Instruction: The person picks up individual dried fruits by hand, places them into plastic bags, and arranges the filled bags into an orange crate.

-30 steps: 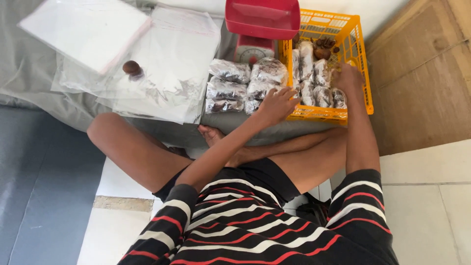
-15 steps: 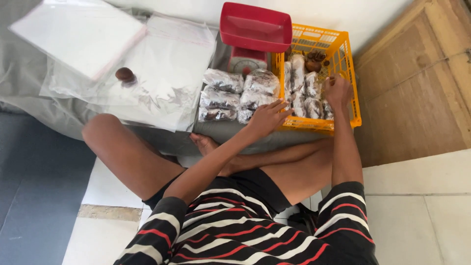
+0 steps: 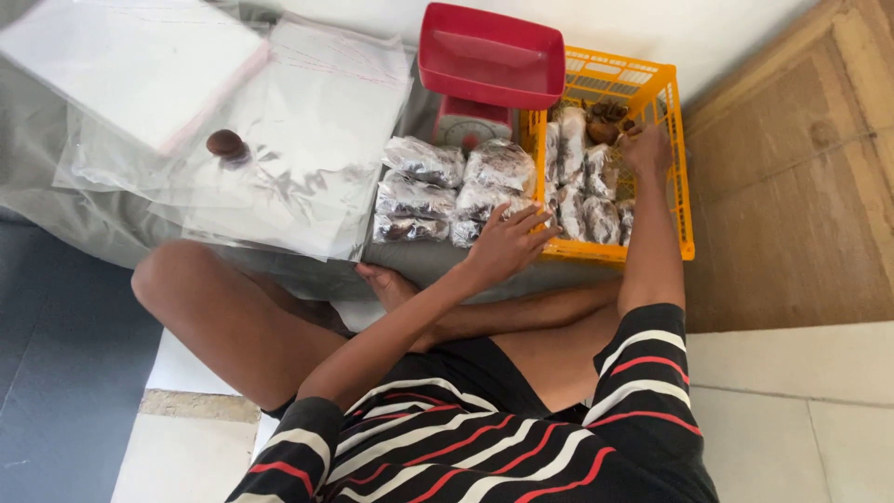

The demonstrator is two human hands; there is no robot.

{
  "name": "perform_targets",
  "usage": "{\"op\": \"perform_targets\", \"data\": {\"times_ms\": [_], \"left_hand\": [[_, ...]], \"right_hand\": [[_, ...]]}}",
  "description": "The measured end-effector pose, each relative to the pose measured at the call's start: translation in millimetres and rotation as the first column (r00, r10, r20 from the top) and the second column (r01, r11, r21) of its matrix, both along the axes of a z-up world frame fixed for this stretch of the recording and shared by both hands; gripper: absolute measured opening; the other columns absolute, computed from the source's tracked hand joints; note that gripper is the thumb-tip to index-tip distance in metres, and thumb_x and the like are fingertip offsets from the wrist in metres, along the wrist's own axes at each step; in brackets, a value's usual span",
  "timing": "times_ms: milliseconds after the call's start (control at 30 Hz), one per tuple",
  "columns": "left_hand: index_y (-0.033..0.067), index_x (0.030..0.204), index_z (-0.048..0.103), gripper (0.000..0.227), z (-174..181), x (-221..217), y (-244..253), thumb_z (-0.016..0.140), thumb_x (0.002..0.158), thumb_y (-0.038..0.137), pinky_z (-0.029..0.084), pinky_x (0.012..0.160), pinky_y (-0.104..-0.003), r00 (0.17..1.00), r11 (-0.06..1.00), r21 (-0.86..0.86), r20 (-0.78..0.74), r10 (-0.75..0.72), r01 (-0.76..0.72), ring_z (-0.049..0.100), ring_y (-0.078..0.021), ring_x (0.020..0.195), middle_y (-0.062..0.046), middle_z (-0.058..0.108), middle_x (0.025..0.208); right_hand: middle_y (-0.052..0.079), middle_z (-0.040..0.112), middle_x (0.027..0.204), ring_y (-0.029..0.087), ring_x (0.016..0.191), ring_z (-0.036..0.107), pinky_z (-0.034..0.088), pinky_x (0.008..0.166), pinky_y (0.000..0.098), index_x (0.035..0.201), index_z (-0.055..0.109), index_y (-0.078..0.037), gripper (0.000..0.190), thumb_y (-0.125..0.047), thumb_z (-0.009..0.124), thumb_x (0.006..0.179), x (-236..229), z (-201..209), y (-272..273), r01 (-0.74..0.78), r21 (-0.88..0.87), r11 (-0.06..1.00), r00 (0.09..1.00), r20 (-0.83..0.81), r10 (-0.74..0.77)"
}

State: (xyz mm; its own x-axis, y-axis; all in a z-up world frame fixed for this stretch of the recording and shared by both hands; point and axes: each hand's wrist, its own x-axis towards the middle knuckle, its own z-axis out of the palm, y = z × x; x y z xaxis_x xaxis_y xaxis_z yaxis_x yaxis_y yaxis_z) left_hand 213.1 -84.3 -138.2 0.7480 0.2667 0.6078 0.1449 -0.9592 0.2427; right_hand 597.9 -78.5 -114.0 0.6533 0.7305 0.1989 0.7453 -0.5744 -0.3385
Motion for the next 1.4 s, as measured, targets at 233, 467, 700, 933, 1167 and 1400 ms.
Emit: {"op": "perform_targets", "data": {"times_ms": [233,467,700,933,1167,1400], "left_hand": [[0.0275,0.129,0.069,0.028,5,2,1,0.064,0.102,0.031,0.042,0.112,-0.060,1.000,1.000,-0.026,-0.013,-0.001,0.001,0.061,-0.0267,0.135,-0.003,0.068,0.134],[0.0308,0.127,0.070,0.026,4,3,-1,0.059,0.104,0.037,0.047,0.110,-0.052,0.999,0.999,-0.010,0.001,0.032,-0.032,0.060,-0.0221,0.137,0.001,0.068,0.135],[0.0300,0.129,0.069,0.027,-4,7,2,0.058,0.106,0.037,0.048,0.108,-0.053,1.000,0.999,-0.047,0.013,-0.012,0.012,0.060,-0.0253,0.137,-0.001,0.068,0.136],[0.0307,0.130,0.069,0.028,-4,8,2,0.060,0.103,0.036,0.047,0.111,-0.055,1.000,0.999,-0.047,-0.024,-0.018,0.017,0.059,-0.0260,0.138,0.000,0.066,0.138],[0.0223,0.120,0.073,0.026,-8,16,14,0.071,0.095,0.031,0.048,0.108,-0.061,0.996,0.997,-0.013,-0.031,-0.083,0.082,0.062,-0.0312,0.132,-0.004,0.067,0.133],[0.0159,0.140,0.064,0.039,68,-14,51,0.058,0.103,0.027,0.046,0.106,-0.067,0.888,0.810,-0.487,-0.134,-0.439,0.327,0.056,-0.0436,0.136,-0.015,0.062,0.143]], "right_hand": [[0.021,0.072,0.103,0.043,0.101,0.070,0.056,0.081,0.0585,0.120,0.070,-0.004,0.039,-0.036,0.074,0.098,9,-26,33,0.178,-0.091,0.980,0.981,-0.063,-0.184],[0.014,0.067,0.094,0.036,0.092,0.068,0.057,0.071,0.0538,0.108,0.067,-0.005,0.036,-0.040,0.071,0.100,-3,-45,57,0.219,-0.170,0.961,0.970,-0.066,-0.233],[0.006,0.060,0.093,0.021,0.088,0.060,0.054,0.086,0.0411,0.092,0.042,-0.011,0.017,-0.020,0.053,0.102,-22,-15,46,0.603,0.237,0.762,0.491,-0.863,-0.121],[0.017,0.053,0.106,0.039,0.102,0.057,0.049,0.088,0.0529,0.109,0.051,-0.007,0.033,-0.010,0.075,0.087,-45,-4,40,0.122,0.227,0.966,0.971,-0.230,-0.068],[0.020,0.052,0.115,0.052,0.109,0.057,0.051,0.094,0.0597,0.124,0.064,-0.003,0.053,-0.002,0.088,0.077,-40,39,35,-0.105,0.346,0.932,0.987,0.152,0.055],[0.019,0.051,0.114,0.049,0.109,0.061,0.059,0.088,0.0530,0.115,0.049,-0.008,0.054,0.001,0.089,0.080,-103,107,11,-0.148,0.689,0.710,0.987,0.061,0.147]]}}
